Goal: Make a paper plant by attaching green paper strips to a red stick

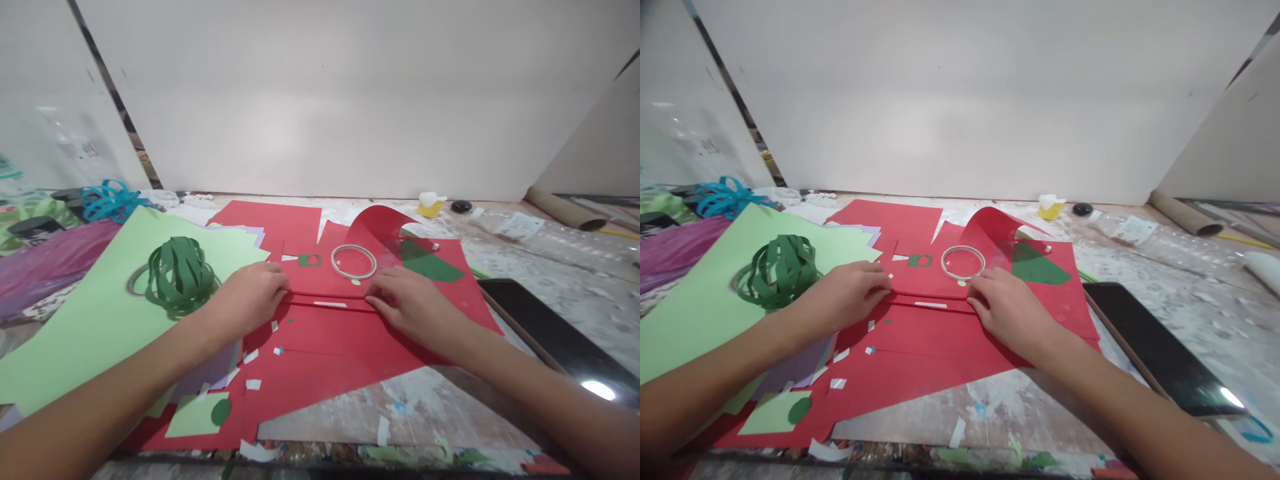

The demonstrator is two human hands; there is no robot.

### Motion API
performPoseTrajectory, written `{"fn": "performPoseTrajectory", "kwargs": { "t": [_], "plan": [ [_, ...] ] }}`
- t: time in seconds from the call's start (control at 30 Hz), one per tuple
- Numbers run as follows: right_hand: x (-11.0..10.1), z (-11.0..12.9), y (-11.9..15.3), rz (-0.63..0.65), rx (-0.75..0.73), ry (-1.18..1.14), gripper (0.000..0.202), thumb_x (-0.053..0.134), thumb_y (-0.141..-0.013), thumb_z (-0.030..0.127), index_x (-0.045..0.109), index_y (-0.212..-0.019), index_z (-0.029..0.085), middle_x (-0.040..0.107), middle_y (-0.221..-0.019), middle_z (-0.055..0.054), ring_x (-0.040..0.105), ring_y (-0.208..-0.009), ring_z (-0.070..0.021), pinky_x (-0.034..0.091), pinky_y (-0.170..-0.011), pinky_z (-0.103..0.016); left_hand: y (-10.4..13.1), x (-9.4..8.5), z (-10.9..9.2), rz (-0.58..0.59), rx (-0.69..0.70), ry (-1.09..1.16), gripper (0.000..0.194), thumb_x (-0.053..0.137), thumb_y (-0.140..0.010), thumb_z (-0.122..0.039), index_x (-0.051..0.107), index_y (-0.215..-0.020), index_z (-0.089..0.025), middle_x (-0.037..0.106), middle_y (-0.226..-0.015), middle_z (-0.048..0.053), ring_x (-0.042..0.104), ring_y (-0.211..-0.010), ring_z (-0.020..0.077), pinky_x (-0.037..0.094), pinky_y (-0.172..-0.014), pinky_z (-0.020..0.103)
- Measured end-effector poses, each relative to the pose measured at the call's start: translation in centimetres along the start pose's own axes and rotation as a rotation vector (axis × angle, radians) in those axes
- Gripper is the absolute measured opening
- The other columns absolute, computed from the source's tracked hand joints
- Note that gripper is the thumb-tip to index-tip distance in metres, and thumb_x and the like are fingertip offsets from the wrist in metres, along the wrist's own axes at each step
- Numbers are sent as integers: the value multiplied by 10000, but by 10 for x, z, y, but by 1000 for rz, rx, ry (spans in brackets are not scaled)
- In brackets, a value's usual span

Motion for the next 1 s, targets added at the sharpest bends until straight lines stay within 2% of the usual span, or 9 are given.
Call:
{"fn": "performPoseTrajectory", "kwargs": {
  "t": [0.2,0.47,0.8,1.0],
  "plan": [
    [-2,4,2,24,-24,33,188,490,-916,156,627,-790,187,656,-856,-72,591,-854,-221,438,-719,-324,3,-4,-4,48,-1,-22,306,436,-865,-164,735,-812,-204,682,-806,55,638,-792,182,465,-682,249],
    [-3,2,-1,3,40,-40,151,533,-881,171,657,-798,192,691,-813,-56,614,-757,-196,434,-636,-299,0,-3,1,31,17,53,287,452,-887,-214,736,-848,-219,695,-828,47,644,-800,184,474,-704,258],
    [-1,2,-2,-12,38,-27,150,516,-889,160,636,-802,185,659,-824,-59,590,-808,-209,441,-708,-320,0,-1,-3,10,16,-19,313,434,-876,-163,741,-831,-210,698,-849,57,650,-830,194,477,-720,264],
    [-3,5,0,12,1,-5,192,486,-883,121,612,-757,191,643,-813,-60,574,-817,-211,432,-705,-318,3,-4,-7,57,13,-37,284,467,-856,-142,735,-790,-209,700,-829,53,649,-788,189,460,-677,259]
  ]
}}
Point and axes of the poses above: each hand's wrist, its own y-axis away from the middle knuckle, its own x-axis out of the palm, z = x × y, the point moved 2 cm from there along -y, towards the middle knuckle
